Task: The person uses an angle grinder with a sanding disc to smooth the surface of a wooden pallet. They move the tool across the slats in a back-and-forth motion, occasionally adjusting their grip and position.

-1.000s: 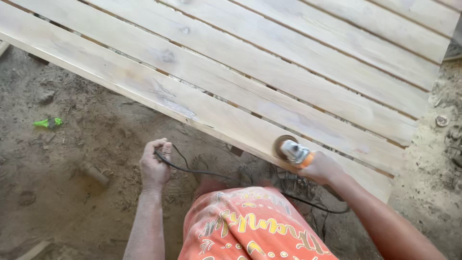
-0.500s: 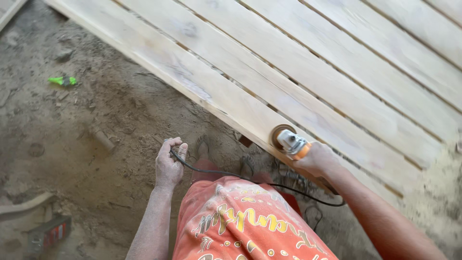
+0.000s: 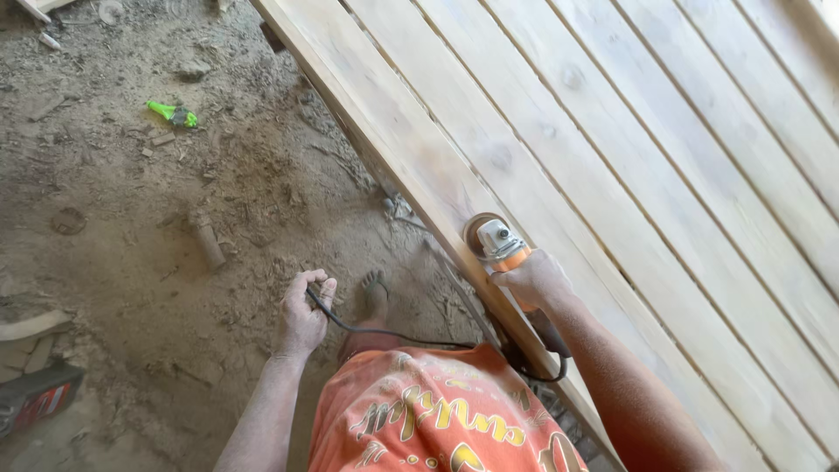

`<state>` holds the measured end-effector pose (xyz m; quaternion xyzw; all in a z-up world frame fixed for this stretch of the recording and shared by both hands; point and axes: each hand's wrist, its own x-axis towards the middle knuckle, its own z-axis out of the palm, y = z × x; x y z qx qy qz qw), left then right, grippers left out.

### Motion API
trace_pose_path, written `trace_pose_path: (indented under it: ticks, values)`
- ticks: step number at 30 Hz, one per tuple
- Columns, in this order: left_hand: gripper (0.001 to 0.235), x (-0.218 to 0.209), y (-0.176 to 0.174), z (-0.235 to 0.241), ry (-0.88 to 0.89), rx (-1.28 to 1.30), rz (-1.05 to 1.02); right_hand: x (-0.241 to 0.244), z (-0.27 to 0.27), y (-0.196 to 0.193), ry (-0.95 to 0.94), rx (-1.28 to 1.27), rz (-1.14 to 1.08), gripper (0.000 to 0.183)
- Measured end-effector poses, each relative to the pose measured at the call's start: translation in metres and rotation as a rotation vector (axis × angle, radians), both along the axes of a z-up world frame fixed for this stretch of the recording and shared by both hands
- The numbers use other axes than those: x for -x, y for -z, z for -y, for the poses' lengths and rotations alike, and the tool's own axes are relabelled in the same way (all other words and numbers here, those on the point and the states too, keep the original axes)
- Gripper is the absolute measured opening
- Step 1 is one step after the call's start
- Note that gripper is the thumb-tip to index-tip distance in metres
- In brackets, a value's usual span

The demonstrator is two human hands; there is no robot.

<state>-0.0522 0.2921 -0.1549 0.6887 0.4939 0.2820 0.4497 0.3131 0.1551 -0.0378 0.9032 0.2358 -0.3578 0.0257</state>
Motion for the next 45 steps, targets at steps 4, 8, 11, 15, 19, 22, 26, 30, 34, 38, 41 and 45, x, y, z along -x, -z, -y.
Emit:
trace_pose_path:
  ticks: [4,8,11,15,19,22,26,30,34,38,41,45]
  values:
    - [0.029,0.014,0.003,-0.049,0.006,-0.007,-0.059,0.002,-0.057,0.007,0.038,0.004,-0.05,0.048]
    - [0.03,0.018,0.004,-0.081,-0.023,-0.019,-0.068,0.004,-0.11,0.011,-0.002,-0.038,-0.022,0.051]
    - [0.031,0.018,0.004,-0.094,-0.024,-0.009,-0.041,0.006,-0.15,0.012,-0.023,0.028,-0.055,0.051]
    - [0.031,0.017,0.001,-0.102,-0.052,0.054,-0.016,0.006,-0.205,0.013,0.01,0.002,-0.1,0.054]
    - [0.029,0.015,-0.012,-0.125,-0.039,0.005,0.023,0.0,-0.25,0.011,-0.029,0.006,-0.097,0.053]
    - [0.027,0.022,-0.029,-0.134,-0.117,0.038,0.078,0.005,-0.245,0.01,-0.048,-0.025,-0.104,0.052]
    - [0.025,0.011,-0.051,-0.152,-0.222,0.045,0.135,0.003,-0.2,0.005,-0.026,-0.025,-0.137,0.052]
    - [0.023,-0.008,-0.072,-0.142,-0.209,-0.248,0.217,0.003,-0.12,0.009,0.008,-0.122,-0.153,0.048]
    - [0.022,-0.043,-0.09,-0.116,-0.147,-0.231,0.155,-0.002,-0.025,0.011,0.016,0.018,-0.062,0.052]
    - [0.028,-0.075,-0.096,-0.076,-0.091,0.246,0.003,-0.003,0.078,0.01,0.119,-0.029,-0.037,0.049]
    - [0.026,-0.086,-0.088,-0.05,0.107,-0.128,0.262,0.001,0.141,0.009,0.213,-0.045,-0.043,0.048]
    - [0.027,-0.084,-0.081,-0.03,0.153,-0.075,0.176,0.003,0.162,0.01,0.232,-0.035,-0.047,0.046]
